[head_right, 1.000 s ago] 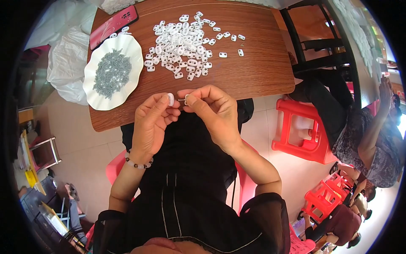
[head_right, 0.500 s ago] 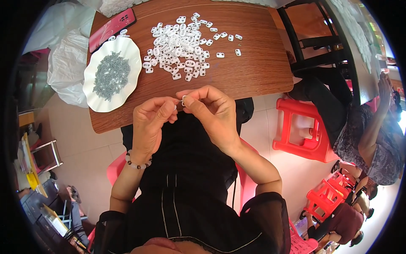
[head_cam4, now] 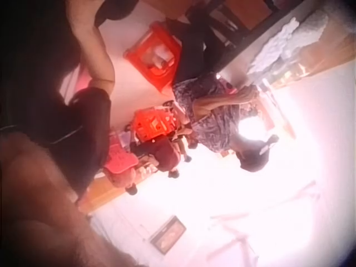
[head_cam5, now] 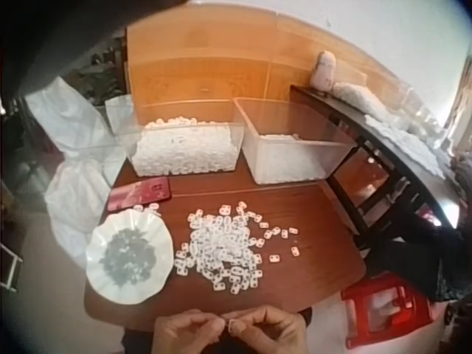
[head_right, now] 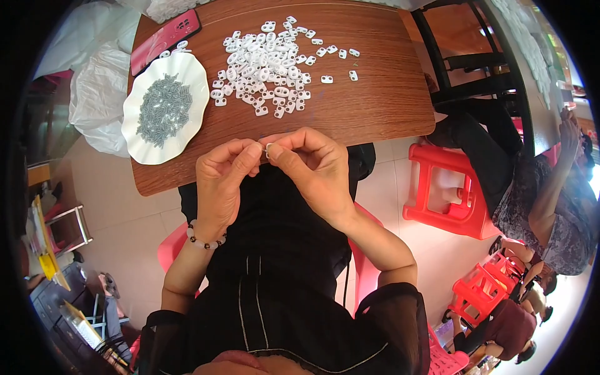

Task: Assembling small plastic components by inserting pins into white plastic bases manually.

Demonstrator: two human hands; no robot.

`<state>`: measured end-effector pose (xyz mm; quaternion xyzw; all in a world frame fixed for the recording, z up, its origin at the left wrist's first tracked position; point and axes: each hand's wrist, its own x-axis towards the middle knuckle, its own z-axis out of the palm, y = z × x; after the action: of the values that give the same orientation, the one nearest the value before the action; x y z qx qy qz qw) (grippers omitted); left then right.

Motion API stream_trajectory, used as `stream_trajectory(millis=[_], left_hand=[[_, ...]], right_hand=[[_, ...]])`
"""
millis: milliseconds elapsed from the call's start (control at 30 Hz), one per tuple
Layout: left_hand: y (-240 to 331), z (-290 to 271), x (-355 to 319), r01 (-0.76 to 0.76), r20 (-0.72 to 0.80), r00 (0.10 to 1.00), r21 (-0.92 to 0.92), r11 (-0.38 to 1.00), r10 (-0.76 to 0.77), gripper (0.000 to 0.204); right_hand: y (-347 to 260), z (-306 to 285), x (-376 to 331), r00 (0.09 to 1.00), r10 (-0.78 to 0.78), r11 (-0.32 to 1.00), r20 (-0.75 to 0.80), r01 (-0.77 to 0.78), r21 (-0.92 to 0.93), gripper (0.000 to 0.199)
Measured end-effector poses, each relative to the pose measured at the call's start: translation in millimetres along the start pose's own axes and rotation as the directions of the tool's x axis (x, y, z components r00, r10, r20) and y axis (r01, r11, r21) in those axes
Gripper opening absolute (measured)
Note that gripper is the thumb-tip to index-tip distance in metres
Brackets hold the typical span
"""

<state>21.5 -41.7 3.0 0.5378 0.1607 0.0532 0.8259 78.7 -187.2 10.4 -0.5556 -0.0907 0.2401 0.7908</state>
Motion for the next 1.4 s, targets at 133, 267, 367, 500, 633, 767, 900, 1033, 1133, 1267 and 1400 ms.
stream_trajectory(millis=[133, 267, 367, 500, 633, 767, 900, 1033, 1133, 1267, 1400], left_hand=[[-3, -1, 0, -0.011, 0.016, 1.0, 0.012, 1.0, 0.01, 0.013], [-7, 2, -1, -0.06, -0.018, 0.998, -0.028, 0.998, 0.06, 0.013], [-8, 3, -2, -0.065, -0.027, 0.998, -0.045, 0.997, 0.064, 0.013], [-8, 4, -2, -0.065, -0.031, 0.997, -0.055, 0.996, 0.064, 0.013], [-9, 3, -2, -0.055, -0.029, 0.998, -0.057, 0.997, 0.054, 0.014], [-9, 1, -6, 0.001, -0.019, 1.0, -0.119, 0.993, -0.003, 0.017], [-5, -3, -6, 0.042, 0.006, 0.999, -0.239, 0.97, -0.042, 0.021], [-3, -6, -6, 0.066, 0.005, 0.998, -0.236, 0.97, -0.067, 0.023], [-4, -9, -5, 0.075, -0.011, 0.997, -0.178, 0.981, -0.078, 0.025], [-3, -13, -5, 0.156, 0.0, 0.987, -0.251, 0.955, -0.161, 0.029], [-1, -11, -6, 0.2, 0.008, 0.978, -0.308, 0.93, -0.207, 0.029]], right_hand=[[2, 0, 0, 1.0, -0.002, 1.0, -0.013, 0.002, -0.02, 0.01], [2, 2, -2, 0.999, -0.009, 0.999, -0.041, 0.008, -0.042, 0.01], [1, 3, -2, 0.998, -0.023, 0.998, -0.054, 0.02, -0.053, 0.01], [3, 2, -3, 0.997, -0.028, 0.999, -0.067, 0.025, -0.039, 0.011], [3, 1, -2, 0.998, -0.027, 0.999, -0.06, 0.025, -0.043, 0.012], [0, 2, -2, 0.998, -0.007, 0.999, -0.068, 0.005, -0.034, 0.012], [-3, 3, -2, 0.999, -0.016, 1.0, -0.05, 0.015, -0.015, 0.012], [-2, 0, -1, 0.999, -0.01, 0.999, -0.051, 0.008, -0.031, 0.012], [-2, 2, -1, 0.996, -0.023, 0.999, -0.084, 0.019, -0.051, 0.008], [-4, 2, -1, 0.996, -0.019, 0.997, -0.092, 0.013, -0.071, 0.007], [-4, 0, -1, 0.999, -0.008, 1.0, -0.033, 0.008, -0.003, 0.004]])
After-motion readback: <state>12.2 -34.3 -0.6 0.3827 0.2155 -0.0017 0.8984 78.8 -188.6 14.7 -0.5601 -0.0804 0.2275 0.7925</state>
